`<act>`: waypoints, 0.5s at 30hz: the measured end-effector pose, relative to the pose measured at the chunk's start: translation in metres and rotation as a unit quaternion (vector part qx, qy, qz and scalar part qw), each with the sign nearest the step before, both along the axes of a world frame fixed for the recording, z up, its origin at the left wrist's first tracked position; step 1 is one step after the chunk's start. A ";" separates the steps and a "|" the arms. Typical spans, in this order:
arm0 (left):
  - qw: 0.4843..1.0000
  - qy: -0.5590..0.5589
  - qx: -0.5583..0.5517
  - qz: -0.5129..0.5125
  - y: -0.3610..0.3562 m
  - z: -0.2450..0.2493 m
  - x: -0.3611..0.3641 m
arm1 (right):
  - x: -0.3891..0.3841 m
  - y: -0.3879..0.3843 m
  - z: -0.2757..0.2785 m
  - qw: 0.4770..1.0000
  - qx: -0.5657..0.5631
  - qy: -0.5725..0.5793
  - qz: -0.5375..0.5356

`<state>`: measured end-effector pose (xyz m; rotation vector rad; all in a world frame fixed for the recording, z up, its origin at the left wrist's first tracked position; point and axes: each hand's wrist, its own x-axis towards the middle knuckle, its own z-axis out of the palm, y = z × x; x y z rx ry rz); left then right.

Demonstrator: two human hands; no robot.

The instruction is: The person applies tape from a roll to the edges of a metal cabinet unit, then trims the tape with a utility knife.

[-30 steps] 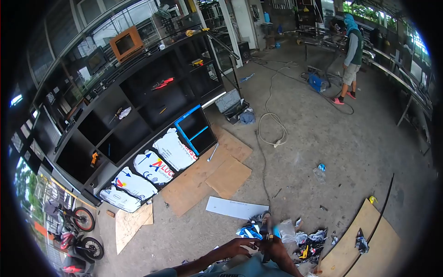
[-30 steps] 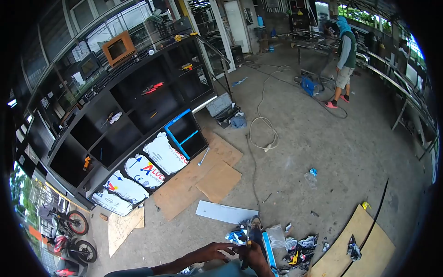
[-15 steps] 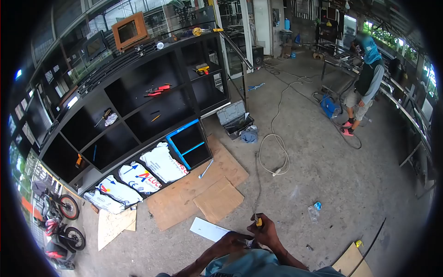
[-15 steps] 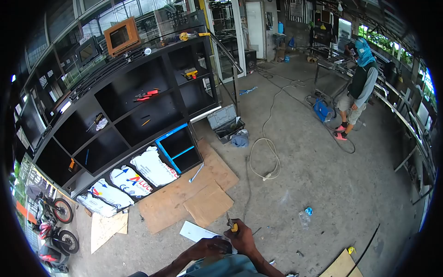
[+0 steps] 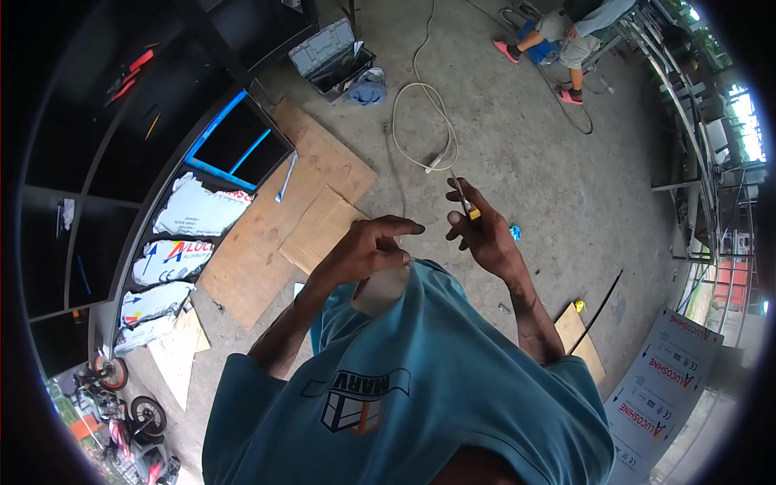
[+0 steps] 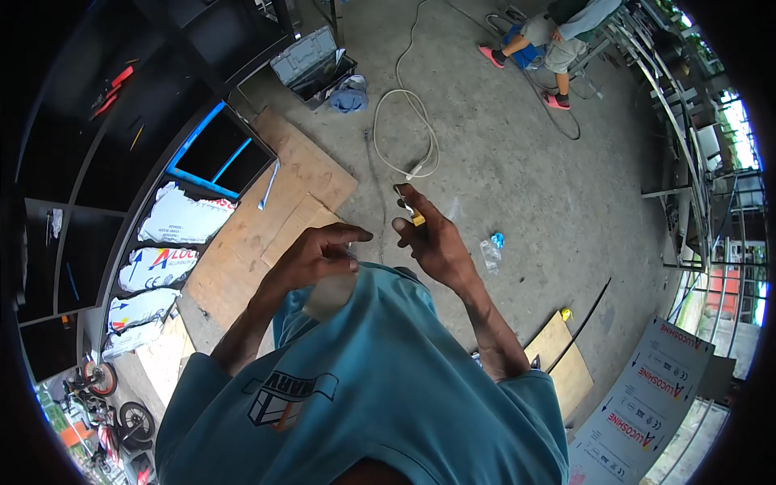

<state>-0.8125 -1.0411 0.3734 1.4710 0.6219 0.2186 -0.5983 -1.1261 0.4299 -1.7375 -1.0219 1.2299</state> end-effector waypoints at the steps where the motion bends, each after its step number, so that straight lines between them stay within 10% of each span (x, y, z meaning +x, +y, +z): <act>1: 1.000 0.011 0.004 -0.006 0.023 0.001 0.000 | 0.008 0.019 0.014 1.000 0.006 -0.002 -0.003; 6: 0.999 0.021 -0.032 -0.009 0.104 0.016 -0.003 | 0.014 0.070 0.031 0.954 -0.023 -0.106 0.280; 15: 0.991 0.081 0.014 0.109 0.198 0.026 0.020 | 0.039 0.225 0.016 0.841 0.057 -0.292 0.452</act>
